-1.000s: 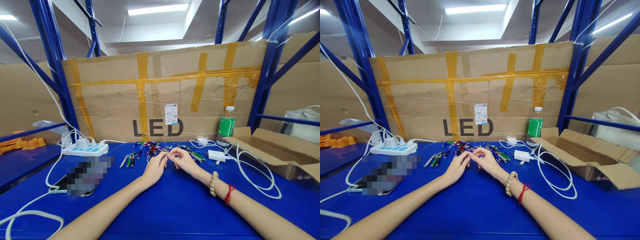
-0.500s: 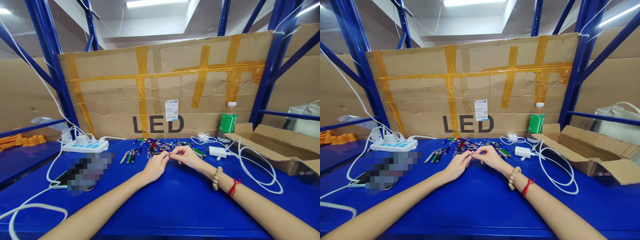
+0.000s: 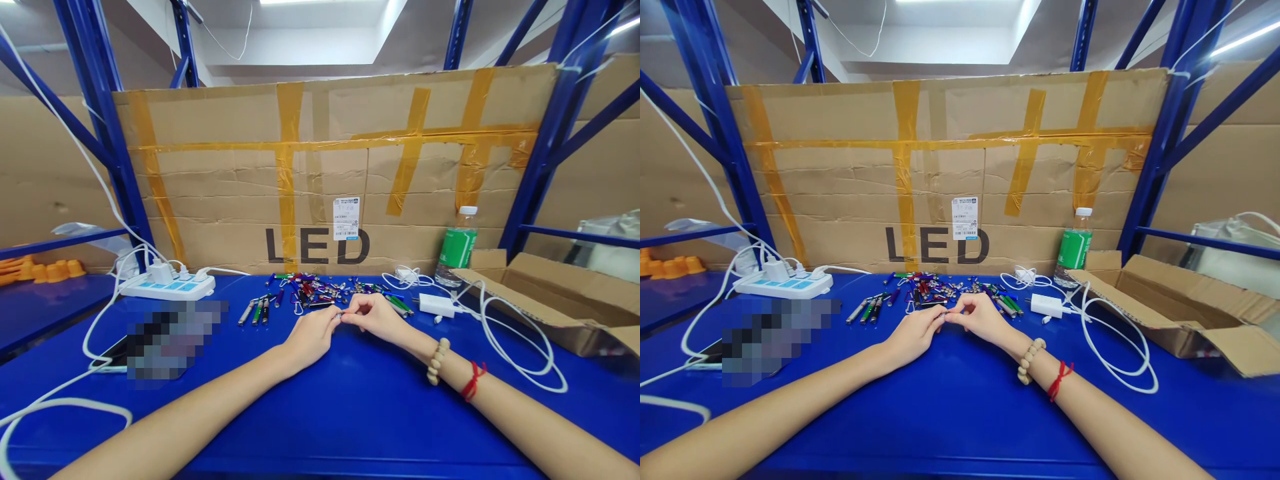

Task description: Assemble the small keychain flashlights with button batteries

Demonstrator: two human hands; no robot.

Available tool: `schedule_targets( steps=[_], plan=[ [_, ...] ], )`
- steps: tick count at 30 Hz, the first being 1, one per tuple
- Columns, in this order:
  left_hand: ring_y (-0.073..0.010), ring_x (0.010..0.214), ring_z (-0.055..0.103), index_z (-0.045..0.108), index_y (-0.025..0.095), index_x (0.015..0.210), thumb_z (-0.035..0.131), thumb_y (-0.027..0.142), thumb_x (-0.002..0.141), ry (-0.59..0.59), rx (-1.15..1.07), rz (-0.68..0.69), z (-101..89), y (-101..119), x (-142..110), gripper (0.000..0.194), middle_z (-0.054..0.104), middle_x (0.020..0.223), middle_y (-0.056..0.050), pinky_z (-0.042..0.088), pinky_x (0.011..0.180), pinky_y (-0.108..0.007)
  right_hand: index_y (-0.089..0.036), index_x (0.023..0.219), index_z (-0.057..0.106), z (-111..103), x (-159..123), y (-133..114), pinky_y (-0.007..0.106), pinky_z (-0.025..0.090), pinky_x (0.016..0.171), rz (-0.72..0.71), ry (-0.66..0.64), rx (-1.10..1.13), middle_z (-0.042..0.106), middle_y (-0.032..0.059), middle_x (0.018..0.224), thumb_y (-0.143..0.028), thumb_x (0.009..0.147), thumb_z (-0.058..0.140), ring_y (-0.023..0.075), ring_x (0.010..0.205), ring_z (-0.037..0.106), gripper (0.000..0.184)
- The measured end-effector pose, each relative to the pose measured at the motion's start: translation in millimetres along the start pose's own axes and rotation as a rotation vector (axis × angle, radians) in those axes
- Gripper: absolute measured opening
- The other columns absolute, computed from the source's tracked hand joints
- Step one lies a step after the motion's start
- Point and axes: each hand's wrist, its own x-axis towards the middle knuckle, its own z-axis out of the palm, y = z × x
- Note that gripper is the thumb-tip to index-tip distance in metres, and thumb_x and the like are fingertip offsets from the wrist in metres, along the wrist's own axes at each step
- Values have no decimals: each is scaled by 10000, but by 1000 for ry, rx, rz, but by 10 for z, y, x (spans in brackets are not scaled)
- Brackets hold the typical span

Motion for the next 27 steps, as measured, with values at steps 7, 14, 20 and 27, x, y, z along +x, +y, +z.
schedule_targets(
  steps=[7,14,20,27],
  plan=[
    [-156,726,584,526,205,853,319,226,903,28,16,10,2,-6,9,214,625,794,-7,394,620,-224,-145,555,533,26,3,-45,200,314,412,35,16,-31,504,-29,474,-474,602,689,64,403,417,368],
    [-155,797,599,544,212,867,351,212,894,102,30,-2,-3,20,4,195,647,864,-10,421,679,-224,-137,557,544,23,26,-51,182,282,388,52,59,-68,476,-41,430,-475,612,678,56,382,391,368],
    [-162,788,606,548,214,872,371,206,885,104,30,-30,-7,23,4,178,655,863,-12,420,668,-231,-150,572,518,46,30,-16,174,276,372,66,70,-29,467,-46,398,-512,654,632,58,358,391,388],
    [-162,784,607,568,213,911,377,214,887,108,-3,-31,-20,42,18,193,658,869,-7,416,678,-235,-155,570,503,57,43,19,171,281,373,29,79,-13,462,-49,392,-514,663,627,58,352,398,392]
  ],
)
